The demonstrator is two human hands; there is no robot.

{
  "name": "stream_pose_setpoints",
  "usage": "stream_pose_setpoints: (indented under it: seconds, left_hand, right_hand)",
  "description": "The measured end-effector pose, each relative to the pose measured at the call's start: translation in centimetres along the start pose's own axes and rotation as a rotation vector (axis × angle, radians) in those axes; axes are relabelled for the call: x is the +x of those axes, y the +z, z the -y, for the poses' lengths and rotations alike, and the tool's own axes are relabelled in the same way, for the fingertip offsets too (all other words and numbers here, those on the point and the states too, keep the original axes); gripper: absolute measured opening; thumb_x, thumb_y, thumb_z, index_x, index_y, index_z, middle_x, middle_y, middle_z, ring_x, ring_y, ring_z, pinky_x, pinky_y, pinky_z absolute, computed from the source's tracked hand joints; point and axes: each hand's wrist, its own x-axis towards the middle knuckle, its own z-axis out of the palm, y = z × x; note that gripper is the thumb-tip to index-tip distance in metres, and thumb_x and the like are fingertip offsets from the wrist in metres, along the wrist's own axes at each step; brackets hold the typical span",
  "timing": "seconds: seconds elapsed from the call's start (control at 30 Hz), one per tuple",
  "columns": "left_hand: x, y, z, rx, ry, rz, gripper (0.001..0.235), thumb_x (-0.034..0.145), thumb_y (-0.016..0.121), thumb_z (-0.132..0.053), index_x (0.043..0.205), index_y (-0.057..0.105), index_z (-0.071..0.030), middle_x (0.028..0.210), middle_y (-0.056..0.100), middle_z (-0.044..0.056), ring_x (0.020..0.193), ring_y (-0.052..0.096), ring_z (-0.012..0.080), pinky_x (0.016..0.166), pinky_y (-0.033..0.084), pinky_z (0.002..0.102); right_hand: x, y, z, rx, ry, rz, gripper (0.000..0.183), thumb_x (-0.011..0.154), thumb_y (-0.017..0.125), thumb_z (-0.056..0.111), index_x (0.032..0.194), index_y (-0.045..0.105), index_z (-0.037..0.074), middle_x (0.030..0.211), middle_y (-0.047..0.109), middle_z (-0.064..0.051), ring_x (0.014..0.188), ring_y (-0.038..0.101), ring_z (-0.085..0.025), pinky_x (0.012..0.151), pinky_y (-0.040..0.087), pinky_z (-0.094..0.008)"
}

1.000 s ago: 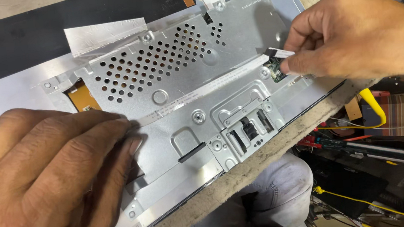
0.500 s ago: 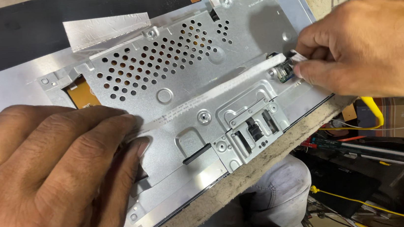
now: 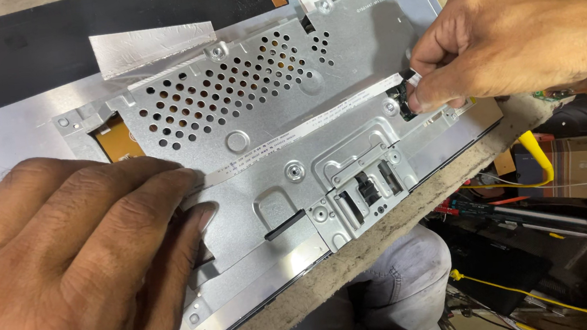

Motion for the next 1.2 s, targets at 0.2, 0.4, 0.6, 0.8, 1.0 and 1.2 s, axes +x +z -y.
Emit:
stream_pose_setpoints:
  seconds: [0.2, 0.4, 0.6, 0.8, 1.0, 1.2]
  left_hand:
    - [0.2, 0.1, -0.2, 0.004, -0.026, -0.003, 0.023, 0.084, 0.083, -0.016, 0.099, 0.075, 0.000, 0.093, 0.075, 0.017, 0.083, 0.071, 0.0276, 0.068, 0.055, 0.038]
    - [0.0, 0.2, -0.5, 0.012, -0.055, 0.000, 0.023, 0.081, 0.083, -0.017, 0.097, 0.075, -0.001, 0.093, 0.075, 0.017, 0.083, 0.071, 0.0283, 0.070, 0.056, 0.039]
    - [0.1, 0.4, -0.4, 0.008, -0.065, -0.002, 0.023, 0.081, 0.084, -0.016, 0.097, 0.076, -0.001, 0.094, 0.075, 0.017, 0.083, 0.071, 0.0282, 0.070, 0.056, 0.039]
    - [0.0, 0.5, -0.4, 0.028, -0.071, 0.016, 0.024, 0.079, 0.084, -0.016, 0.096, 0.076, -0.001, 0.094, 0.075, 0.018, 0.084, 0.071, 0.0288, 0.070, 0.056, 0.039]
    - [0.1, 0.4, -0.6, 0.021, -0.074, 0.004, 0.024, 0.080, 0.084, -0.015, 0.097, 0.076, 0.000, 0.094, 0.075, 0.018, 0.083, 0.071, 0.0285, 0.069, 0.056, 0.039]
    - [0.2, 0.3, -0.7, -0.011, -0.060, -0.004, 0.024, 0.082, 0.084, -0.013, 0.098, 0.074, 0.002, 0.095, 0.075, 0.018, 0.083, 0.071, 0.0279, 0.068, 0.056, 0.037]
  right_hand:
    - [-1.3, 0.0, 1.8, -0.053, 0.050, -0.031, 0.025, 0.091, 0.079, 0.024, 0.076, 0.076, 0.004, 0.052, 0.057, -0.011, 0.045, 0.049, -0.019, 0.046, 0.039, -0.039]
    - [-2.7, 0.4, 3.4, -0.103, 0.067, -0.119, 0.026, 0.091, 0.077, 0.024, 0.075, 0.076, 0.004, 0.047, 0.055, -0.013, 0.042, 0.047, -0.019, 0.045, 0.040, -0.037]
    - [-3.0, 0.4, 3.4, -0.115, 0.059, -0.144, 0.029, 0.092, 0.080, 0.026, 0.076, 0.078, 0.002, 0.046, 0.058, -0.012, 0.040, 0.049, -0.020, 0.044, 0.041, -0.038]
    - [-2.7, 0.7, 2.7, -0.090, -0.048, -0.180, 0.022, 0.088, 0.078, 0.024, 0.078, 0.080, 0.004, 0.049, 0.059, -0.010, 0.037, 0.051, -0.018, 0.041, 0.042, -0.035]
    - [-2.8, 0.9, 2.5, -0.014, 0.014, -0.148, 0.026, 0.093, 0.078, 0.025, 0.078, 0.077, 0.004, 0.046, 0.058, -0.012, 0.038, 0.046, -0.018, 0.042, 0.038, -0.036]
    - [-2.8, 0.9, 2.8, -0.042, 0.020, -0.146, 0.026, 0.092, 0.077, 0.022, 0.076, 0.079, 0.002, 0.048, 0.060, -0.010, 0.041, 0.050, -0.019, 0.044, 0.041, -0.036]
